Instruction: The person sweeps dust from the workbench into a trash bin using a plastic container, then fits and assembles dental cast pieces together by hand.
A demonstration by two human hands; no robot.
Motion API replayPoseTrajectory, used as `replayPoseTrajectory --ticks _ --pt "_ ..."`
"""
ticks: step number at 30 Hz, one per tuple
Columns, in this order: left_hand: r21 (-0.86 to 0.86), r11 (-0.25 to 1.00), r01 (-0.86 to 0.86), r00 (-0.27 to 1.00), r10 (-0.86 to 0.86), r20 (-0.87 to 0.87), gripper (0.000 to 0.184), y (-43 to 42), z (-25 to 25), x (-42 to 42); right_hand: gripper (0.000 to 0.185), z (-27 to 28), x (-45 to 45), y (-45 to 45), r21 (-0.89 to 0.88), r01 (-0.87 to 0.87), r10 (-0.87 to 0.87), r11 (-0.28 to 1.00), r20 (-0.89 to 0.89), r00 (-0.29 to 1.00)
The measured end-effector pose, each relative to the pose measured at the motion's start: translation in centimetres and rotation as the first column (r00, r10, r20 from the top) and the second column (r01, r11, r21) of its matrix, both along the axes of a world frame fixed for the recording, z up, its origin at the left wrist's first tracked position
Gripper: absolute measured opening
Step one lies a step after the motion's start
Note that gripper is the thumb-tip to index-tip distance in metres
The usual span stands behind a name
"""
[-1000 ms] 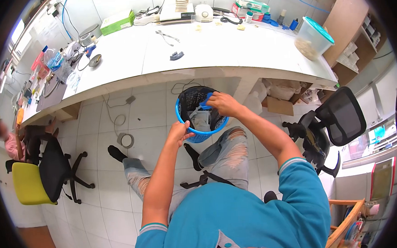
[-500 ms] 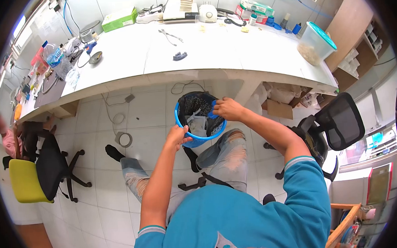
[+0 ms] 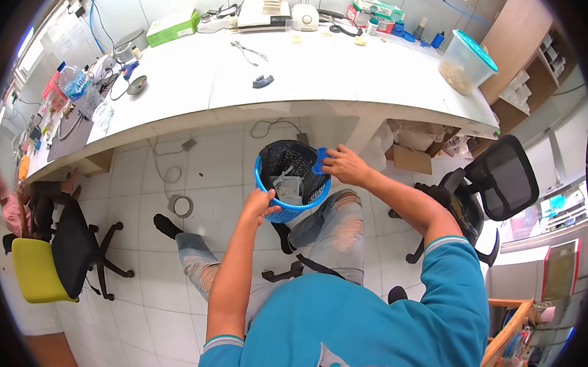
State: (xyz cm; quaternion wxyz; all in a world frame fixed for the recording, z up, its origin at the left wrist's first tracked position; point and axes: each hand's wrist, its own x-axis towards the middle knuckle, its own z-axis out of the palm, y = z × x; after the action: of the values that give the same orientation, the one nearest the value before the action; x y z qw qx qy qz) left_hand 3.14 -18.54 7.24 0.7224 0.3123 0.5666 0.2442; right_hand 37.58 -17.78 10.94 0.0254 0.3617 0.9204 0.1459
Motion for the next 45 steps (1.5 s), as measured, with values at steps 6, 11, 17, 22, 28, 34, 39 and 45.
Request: replayPoseTrajectory --ticks 6,11,17,22,28,34,39,45 --pt "-0.041 0.999 -0.035 0.995 0.038 0.089 0.024 0.3 -2.6 -2.1 0.027 0.5 1.8 -2.0 0.227 0.148 -0.108 0.963 -0.178 0.978" --pt "-0.060 0.988 -0.144 0.974 0.152 0.170 0.024 0.3 -5.4 -4.5 0.048 8.6 1.8 -2.3 0.475 0.468 -0.158 0.745 -0.556 0.816" --pt "-0.058 0.962 -0.266 0.953 0.272 0.136 0.028 -0.4 -8.7 -8.0 0.045 5.3 6.5 2.3 0.405 0.741 -0.158 0.536 -0.814 0.559" --pt "-0.145 0.903 -0.405 0.883 0.428 0.192 0.024 -2.0 -10.4 -12.9 0.042 3.2 3.9 4.5 0.436 0.843 -0.305 0.316 -0.794 0.525" --pt "-0.131 0.878 -0.460 0.859 0.477 0.183 0.024 -0.8 -11.0 -15.5 0.038 -5.4 4.6 -3.6 0.291 0.871 -0.624 0.395 -0.612 0.487" --pt "-0.166 0.796 -0.582 0.781 0.604 0.161 0.018 2.7 -19.6 -18.1 0.035 -13.8 3.7 -17.2 -0.307 0.936 -0.854 0.172 -0.520 -0.014" --pt "-0.314 0.615 -0.723 0.625 0.776 0.082 0.025 5.4 -25.7 -16.1 0.033 -17.5 4.7 -23.8 -0.555 0.828 -0.884 0.080 -0.424 -0.199" --pt "-0.261 0.476 -0.840 0.436 0.878 0.198 0.024 9.3 -36.7 -17.5 0.033 -16.7 8.2 -23.3 -0.861 0.507 -0.604 -0.035 -0.386 -0.697"
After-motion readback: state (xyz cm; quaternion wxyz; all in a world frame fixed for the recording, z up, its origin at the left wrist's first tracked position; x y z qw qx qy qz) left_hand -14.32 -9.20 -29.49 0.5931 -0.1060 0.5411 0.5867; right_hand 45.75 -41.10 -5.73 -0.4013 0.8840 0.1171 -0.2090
